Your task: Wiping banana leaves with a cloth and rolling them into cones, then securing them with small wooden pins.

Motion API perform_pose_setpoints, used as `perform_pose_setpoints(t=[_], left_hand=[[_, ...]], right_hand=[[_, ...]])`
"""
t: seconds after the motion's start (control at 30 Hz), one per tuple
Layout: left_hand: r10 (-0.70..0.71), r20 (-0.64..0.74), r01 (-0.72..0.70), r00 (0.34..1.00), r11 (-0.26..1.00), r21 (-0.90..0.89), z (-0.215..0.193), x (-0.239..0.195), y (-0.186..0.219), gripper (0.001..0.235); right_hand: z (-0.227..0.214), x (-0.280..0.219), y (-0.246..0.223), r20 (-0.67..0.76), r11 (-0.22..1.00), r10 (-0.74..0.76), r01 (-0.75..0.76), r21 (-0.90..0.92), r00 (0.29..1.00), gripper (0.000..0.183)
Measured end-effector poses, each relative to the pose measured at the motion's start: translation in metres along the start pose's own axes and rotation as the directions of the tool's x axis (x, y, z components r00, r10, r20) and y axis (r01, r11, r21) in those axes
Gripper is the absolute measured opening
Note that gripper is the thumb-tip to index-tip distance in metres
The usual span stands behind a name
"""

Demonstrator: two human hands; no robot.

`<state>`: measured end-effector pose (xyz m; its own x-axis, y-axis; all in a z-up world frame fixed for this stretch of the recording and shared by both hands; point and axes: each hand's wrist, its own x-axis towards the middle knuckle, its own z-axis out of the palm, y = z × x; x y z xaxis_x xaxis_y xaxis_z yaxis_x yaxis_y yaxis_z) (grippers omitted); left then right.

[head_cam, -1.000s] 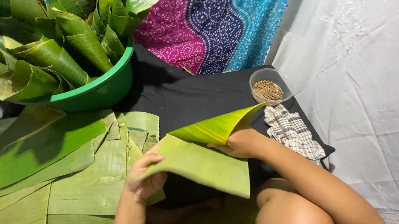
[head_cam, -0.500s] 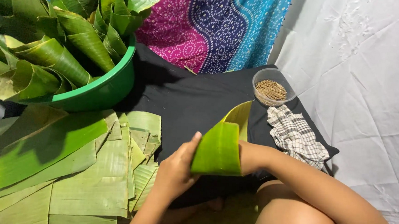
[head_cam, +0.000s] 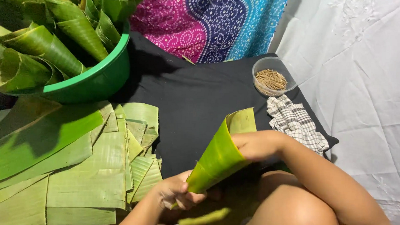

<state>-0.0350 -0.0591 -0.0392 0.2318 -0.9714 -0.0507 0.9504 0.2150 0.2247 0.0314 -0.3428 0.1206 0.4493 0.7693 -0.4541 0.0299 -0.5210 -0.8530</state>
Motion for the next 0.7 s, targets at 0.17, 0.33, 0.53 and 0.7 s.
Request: perform_pose_setpoints(t=[0.17, 0.33, 0.53, 0.7], left_hand=[[0.127, -0.095, -0.136, 0.987, 0.985, -0.103, 0.035, 0.006, -0.02, 0.065], [0.132, -0.067, -0.145, 0.989, 0.957, -0.251, 0.048, 0.011, -0.014, 0.033], [0.378, -0.403, -0.297, 0.834, 0.921, 0.25, 0.088, 0.016, -0.002, 0.05], [0.79, 0.584, 0.746, 0.184, -0.499, 0.44, 0.122, 0.01, -0.016, 0.063]], right_hand=[[-0.032, 0.002, 0.047, -0.072, 0.864, -0.332, 0.334, 0.377, 0.94, 0.052], [-0.005, -0.011, -0.035, -0.14, 0.93, -0.367, 0.36, -0.075, 0.92, 0.047], [-0.004, -0.003, -0.025, -0.279, 0.954, -0.293, 0.261, -0.146, 0.915, 0.036], [-0.014, 0.006, -0.01, -0.469, 0.992, -0.103, 0.059, -0.108, 0.877, 0.043]])
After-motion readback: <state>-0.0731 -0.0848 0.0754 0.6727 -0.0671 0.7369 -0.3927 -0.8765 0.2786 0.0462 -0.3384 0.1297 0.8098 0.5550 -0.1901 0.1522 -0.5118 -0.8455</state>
